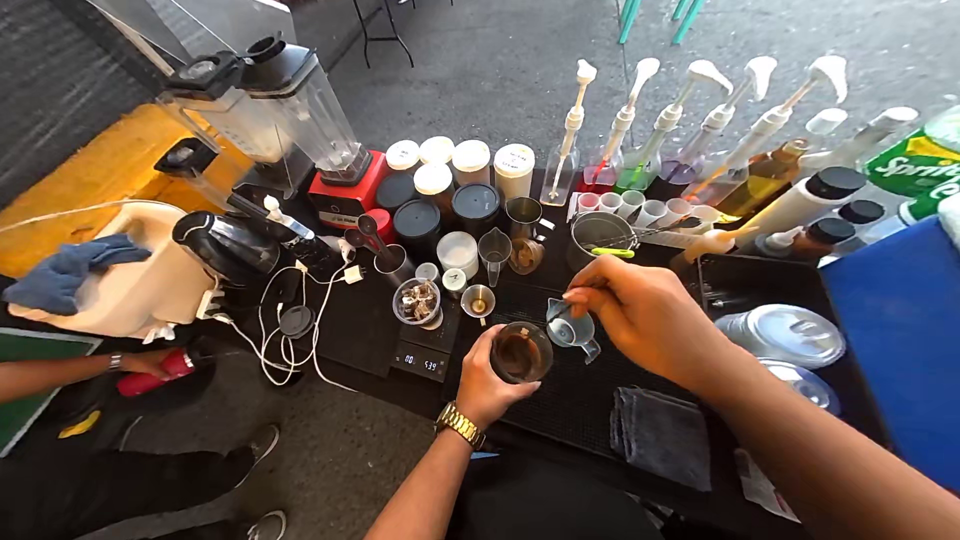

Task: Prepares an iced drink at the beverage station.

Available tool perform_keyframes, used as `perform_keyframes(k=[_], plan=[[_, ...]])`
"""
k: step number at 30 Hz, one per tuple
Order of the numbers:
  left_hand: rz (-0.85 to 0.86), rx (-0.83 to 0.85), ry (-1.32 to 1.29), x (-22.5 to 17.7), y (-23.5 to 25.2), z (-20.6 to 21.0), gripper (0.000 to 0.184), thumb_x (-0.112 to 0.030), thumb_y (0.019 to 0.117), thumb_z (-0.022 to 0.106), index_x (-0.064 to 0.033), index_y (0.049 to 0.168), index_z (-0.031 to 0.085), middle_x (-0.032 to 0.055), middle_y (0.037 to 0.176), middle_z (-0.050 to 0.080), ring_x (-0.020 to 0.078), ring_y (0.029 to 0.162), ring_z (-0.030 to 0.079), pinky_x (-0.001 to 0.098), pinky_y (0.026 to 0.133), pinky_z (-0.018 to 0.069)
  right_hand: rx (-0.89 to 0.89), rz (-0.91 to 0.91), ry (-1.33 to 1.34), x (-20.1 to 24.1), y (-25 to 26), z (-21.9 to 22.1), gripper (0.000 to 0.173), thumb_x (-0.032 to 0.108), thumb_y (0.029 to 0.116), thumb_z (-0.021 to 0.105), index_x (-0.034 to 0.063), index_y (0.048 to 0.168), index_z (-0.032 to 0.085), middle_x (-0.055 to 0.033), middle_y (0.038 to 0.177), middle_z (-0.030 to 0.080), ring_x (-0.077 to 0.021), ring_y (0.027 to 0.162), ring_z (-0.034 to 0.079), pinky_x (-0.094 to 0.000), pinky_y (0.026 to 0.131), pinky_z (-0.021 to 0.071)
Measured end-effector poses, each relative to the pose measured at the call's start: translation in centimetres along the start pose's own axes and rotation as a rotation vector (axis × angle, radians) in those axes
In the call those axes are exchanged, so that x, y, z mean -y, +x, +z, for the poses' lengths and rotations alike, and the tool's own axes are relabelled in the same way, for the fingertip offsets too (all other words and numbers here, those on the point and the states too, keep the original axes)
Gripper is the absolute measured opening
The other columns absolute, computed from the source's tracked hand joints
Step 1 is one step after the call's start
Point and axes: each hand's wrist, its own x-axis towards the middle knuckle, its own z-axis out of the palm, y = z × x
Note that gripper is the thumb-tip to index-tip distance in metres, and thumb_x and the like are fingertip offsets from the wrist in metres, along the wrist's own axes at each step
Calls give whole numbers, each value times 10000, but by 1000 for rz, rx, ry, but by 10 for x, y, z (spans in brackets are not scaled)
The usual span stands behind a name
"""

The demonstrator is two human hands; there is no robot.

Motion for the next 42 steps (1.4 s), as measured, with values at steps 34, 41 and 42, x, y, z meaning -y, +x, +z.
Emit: perform_keyframes(k=[34, 41, 42], plan=[[14, 86, 15, -3, 1, -7, 1040, -389, 516, 989, -59, 1406, 567, 79, 1302, 672, 126, 1205, 642, 335, 1068, 527, 84, -18, 26, 8, 2, -4, 166, 231, 1024, 544, 119, 950, 641, 76, 726, 648, -26, 623, 629, -220, 575, 558], [20, 90, -7, -3, 3, -4, 1036, -367, 516, 990, -35, 1399, 563, 99, 1289, 675, 139, 1193, 650, 334, 1060, 534, 43, 60, 7, 5, 1, -3, 176, 226, 1031, 538, 93, 981, 642, 46, 733, 660, -66, 617, 643, -278, 564, 573], [24, 88, -10, -4, 3, -5, 1030, -361, 520, 991, -30, 1397, 564, 105, 1293, 672, 143, 1199, 647, 332, 1066, 529, 15, 55, 14, 3, 2, -2, 175, 214, 1033, 532, 83, 991, 640, 39, 750, 668, -71, 633, 651, -289, 577, 583]])
